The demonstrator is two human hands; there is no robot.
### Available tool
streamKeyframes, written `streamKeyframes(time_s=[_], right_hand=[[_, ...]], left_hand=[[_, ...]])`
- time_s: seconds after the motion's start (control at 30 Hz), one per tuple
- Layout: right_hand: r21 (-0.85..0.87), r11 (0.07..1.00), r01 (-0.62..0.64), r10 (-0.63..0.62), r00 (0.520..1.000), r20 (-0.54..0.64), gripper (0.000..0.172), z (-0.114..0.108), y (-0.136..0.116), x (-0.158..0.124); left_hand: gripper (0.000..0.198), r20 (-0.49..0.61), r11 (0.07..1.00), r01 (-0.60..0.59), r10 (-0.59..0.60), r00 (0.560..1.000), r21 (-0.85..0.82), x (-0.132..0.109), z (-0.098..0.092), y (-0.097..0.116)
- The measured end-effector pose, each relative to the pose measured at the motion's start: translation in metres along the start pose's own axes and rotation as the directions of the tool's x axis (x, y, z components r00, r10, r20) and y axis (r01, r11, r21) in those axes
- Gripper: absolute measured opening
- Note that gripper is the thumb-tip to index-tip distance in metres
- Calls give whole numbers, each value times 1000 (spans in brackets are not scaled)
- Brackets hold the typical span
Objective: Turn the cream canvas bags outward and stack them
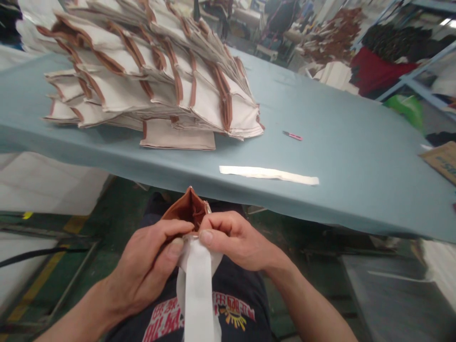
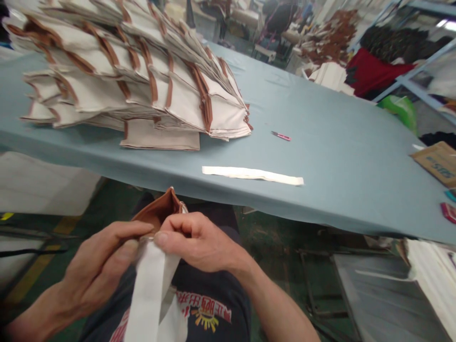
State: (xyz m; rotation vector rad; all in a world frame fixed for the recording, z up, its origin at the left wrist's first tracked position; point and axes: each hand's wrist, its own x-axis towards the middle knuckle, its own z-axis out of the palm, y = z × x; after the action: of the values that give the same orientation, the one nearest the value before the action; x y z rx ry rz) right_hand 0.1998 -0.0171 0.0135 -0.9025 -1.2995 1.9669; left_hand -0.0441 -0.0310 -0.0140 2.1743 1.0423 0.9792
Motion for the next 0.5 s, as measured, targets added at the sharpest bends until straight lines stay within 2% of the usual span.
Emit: streamKeyframes(time_s=[0.07, 0.17, 0.33, 0.4, 0.5], right_hand=[[-92, 996, 6, -6, 1000, 6, 60, -4, -4, 1], [-247, 969, 28, -32, 999, -12, 51, -8, -10, 1], [-404, 910, 99, -112, 994, -10, 33, -12, -19, -2], [-445, 888, 121, -137, 991, -6, 32, -14, -19, -4], [-470, 874, 123, -140, 990, -2, 34, -16, -15, -6]], left_hand=[[32, 98, 996, 67, -61, 993, -65, 11, -7, 4], [45, 269, 983, 139, -101, 958, -123, 33, -15, 8], [45, 380, 982, 129, -67, 923, -140, 60, -17, 13], [47, 456, 973, 178, -92, 885, -149, 66, -17, 14], [50, 604, 928, 322, -148, 783, -190, 72, -17, 13]])
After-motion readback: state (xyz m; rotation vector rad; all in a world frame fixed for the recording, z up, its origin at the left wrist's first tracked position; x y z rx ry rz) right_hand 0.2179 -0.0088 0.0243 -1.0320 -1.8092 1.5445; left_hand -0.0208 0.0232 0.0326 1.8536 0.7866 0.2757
